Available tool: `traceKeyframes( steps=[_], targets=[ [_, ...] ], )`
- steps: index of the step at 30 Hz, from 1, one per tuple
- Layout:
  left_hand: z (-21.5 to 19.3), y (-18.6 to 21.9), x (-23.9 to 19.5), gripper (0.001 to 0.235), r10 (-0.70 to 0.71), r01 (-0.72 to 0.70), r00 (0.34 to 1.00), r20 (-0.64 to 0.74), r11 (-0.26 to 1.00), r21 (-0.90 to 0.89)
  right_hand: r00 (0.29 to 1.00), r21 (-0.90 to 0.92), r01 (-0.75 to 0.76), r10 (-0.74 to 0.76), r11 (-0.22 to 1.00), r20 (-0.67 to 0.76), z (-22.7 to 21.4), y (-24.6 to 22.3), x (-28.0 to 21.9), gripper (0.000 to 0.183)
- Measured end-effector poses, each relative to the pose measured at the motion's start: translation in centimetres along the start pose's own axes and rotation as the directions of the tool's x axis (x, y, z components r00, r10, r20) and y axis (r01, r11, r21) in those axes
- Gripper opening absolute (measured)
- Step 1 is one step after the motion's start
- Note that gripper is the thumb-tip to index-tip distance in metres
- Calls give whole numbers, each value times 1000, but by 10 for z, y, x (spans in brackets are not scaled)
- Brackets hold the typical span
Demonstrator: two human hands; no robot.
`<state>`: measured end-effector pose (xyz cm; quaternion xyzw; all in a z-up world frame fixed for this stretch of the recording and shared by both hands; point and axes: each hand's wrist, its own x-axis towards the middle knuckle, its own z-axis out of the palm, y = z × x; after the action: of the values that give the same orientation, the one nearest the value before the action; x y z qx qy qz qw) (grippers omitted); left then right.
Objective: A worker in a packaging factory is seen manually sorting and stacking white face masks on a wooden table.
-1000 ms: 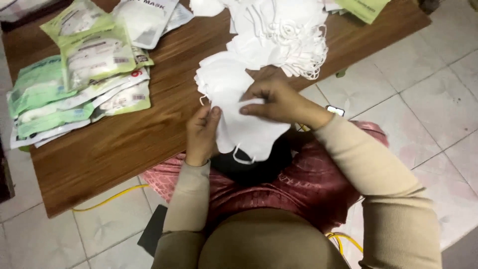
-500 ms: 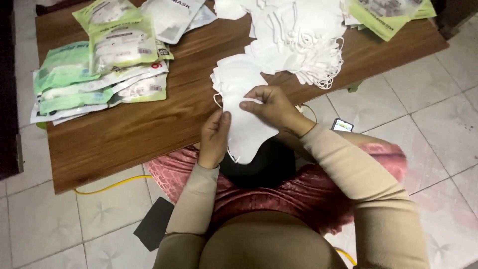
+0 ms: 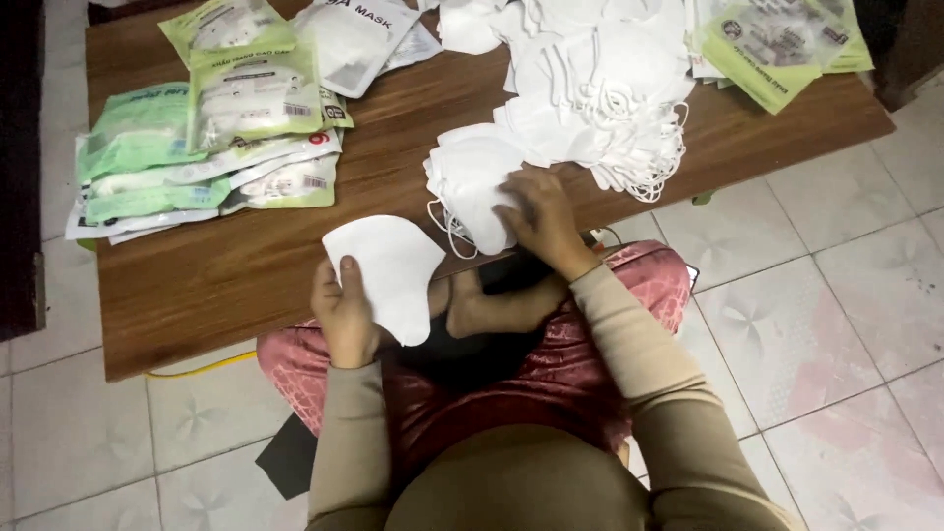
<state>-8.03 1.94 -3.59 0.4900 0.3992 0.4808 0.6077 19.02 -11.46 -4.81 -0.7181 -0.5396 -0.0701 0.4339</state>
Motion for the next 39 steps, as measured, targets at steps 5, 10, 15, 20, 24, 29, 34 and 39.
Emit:
traceKeyframes(
  steps=[5,10,15,20,24,29,34,39],
  targets=[
    [4,-10,22,16,-41,41,998,48,999,2,941,-138,-315,328,939,81,7,-1,36,52],
    [24,-10,48,16,-31,36,994,105,999,-40,774,-312,-505,582,805,248,8,-10,49,71],
    [35,6,63,19,-79,83,985,151,996,-21,816,-495,-363,525,790,240,-4,-26,60,72],
    [51,15,84,17,-57,58,986,154,998,-2,758,-398,-460,584,794,290,-12,-16,83,47],
    [60,25,81,15,-46,44,990,134,999,15,705,-390,-512,634,765,318,-21,12,80,30],
    [72,20,78,13,-42,43,993,110,999,-5,688,-328,-506,603,797,403,-40,12,88,31],
    [70,20,77,14,-22,19,995,99,999,33,618,-306,-521,600,797,508,-33,6,112,53],
    [67,20,78,14,-11,3,994,107,997,75,604,-195,-636,639,747,477,-10,34,95,49]
  ],
)
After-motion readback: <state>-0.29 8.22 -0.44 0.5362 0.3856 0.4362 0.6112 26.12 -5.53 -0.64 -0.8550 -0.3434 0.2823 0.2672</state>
